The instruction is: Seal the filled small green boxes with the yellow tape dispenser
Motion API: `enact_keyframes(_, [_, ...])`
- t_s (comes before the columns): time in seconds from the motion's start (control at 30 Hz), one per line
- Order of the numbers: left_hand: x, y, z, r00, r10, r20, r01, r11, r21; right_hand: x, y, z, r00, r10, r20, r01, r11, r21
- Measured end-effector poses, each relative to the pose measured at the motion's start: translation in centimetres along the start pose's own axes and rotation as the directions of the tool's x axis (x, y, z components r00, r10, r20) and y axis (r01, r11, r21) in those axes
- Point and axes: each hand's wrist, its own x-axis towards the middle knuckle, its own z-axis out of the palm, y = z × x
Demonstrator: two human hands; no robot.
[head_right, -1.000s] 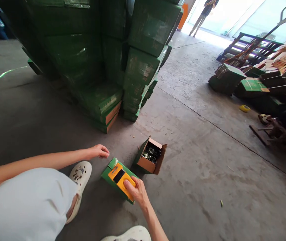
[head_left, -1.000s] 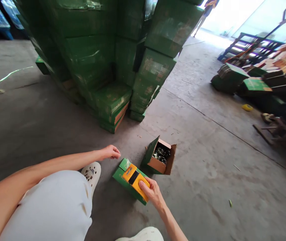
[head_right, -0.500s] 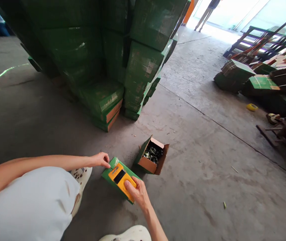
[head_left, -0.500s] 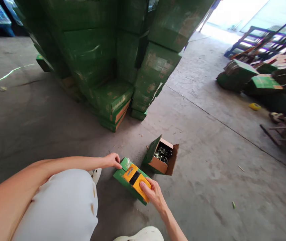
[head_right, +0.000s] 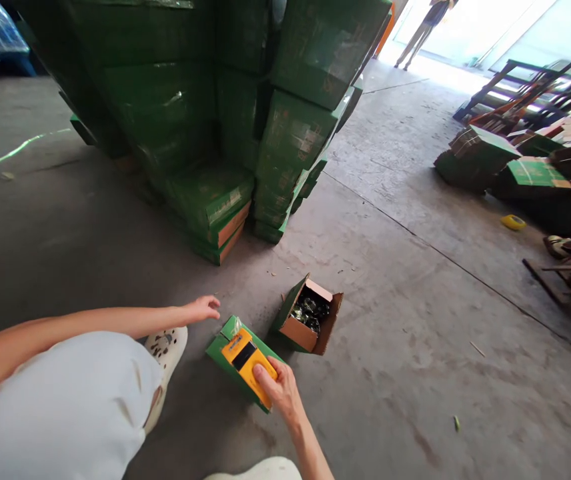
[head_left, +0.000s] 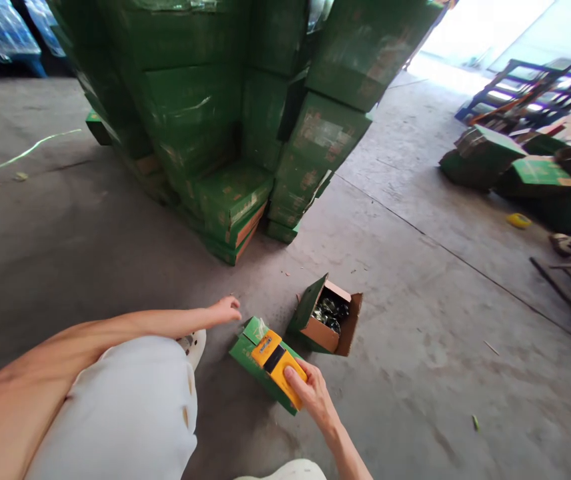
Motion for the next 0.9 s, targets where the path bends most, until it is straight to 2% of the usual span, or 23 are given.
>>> enact_keyframes(0.1, [1.1, 2.2, -0.9, 0.993, 0.114, 0.012, -0.112, 0.989, -0.097, 0.0, 0.0, -0.1, 1.0, 0.014, 0.007, -0.014, 1.0, 0.013])
enact_keyframes(0.17, [1.3, 3.5, -0.7, 0.967, 0.222, 0.124, -0.2, 0.965, -0.171, 0.1, 0.0, -0.1, 1.0, 0.029, 0.011, -0.029, 0.999, 0.022])
enact_keyframes(0.23, [1.1, 4.4, -0.3, 0.882, 0.375, 0.287, -0.315, 0.92, -0.232, 0.1, 0.1, -0.1, 0.999, 0.045, 0.013, -0.045, 0.999, 0.024])
enact_keyframes(0.3, [0.7, 4.8, 0.1, 0.756, 0.501, 0.422, -0.43, 0.865, -0.257, 0.2, 0.2, -0.2, 0.998, 0.053, 0.017, -0.054, 0.998, 0.018])
enact_keyframes(0.33, [0.5, 4.8, 0.1, 0.71, 0.531, 0.462, -0.471, 0.846, -0.25, 0.3, 0.4, -0.2, 0.998, 0.055, 0.021, -0.055, 0.998, 0.013])
enact_keyframes(0.37, [0.4, 4.8, 0.1, 0.691, 0.538, 0.483, -0.493, 0.839, -0.23, 0.4, 0.5, -0.2, 0.998, 0.055, 0.024, -0.055, 0.998, 0.009])
enact_keyframes(0.47, [0.2, 4.7, -0.4, 0.705, 0.507, 0.495, -0.484, 0.855, -0.187, 0.7, 0.9, -0.3, 0.998, 0.06, 0.026, -0.06, 0.998, 0.004])
enact_keyframes(0.57, [-0.1, 4.8, -1.1, 0.721, 0.474, 0.506, -0.422, 0.879, -0.222, 0.7, 1.0, -0.3, 0.997, 0.068, 0.025, -0.069, 0.998, 0.012])
enact_keyframes(0.63, [-0.4, 5.0, -1.6, 0.718, 0.438, 0.541, -0.327, 0.898, -0.294, 0.6, 1.0, -0.3, 0.997, 0.068, 0.031, -0.069, 0.997, 0.017])
enact_keyframes(0.7, [-0.7, 5.1, -2.0, 0.726, 0.377, 0.575, -0.178, 0.911, -0.373, 0.5, 0.9, -0.3, 0.998, 0.057, 0.03, -0.058, 0.998, 0.024])
enact_keyframes(0.8, [-1.0, 5.0, -2.3, 0.744, 0.294, 0.6, 0.016, 0.89, -0.456, 0.2, 0.7, -0.3, 0.999, 0.033, 0.017, -0.033, 0.999, 0.022])
enact_keyframes(0.9, [-1.3, 4.7, -2.2, 0.754, 0.256, 0.606, 0.073, 0.883, -0.464, 0.2, 0.9, -0.4, 1.0, 0.028, 0.01, -0.028, 1.0, 0.012])
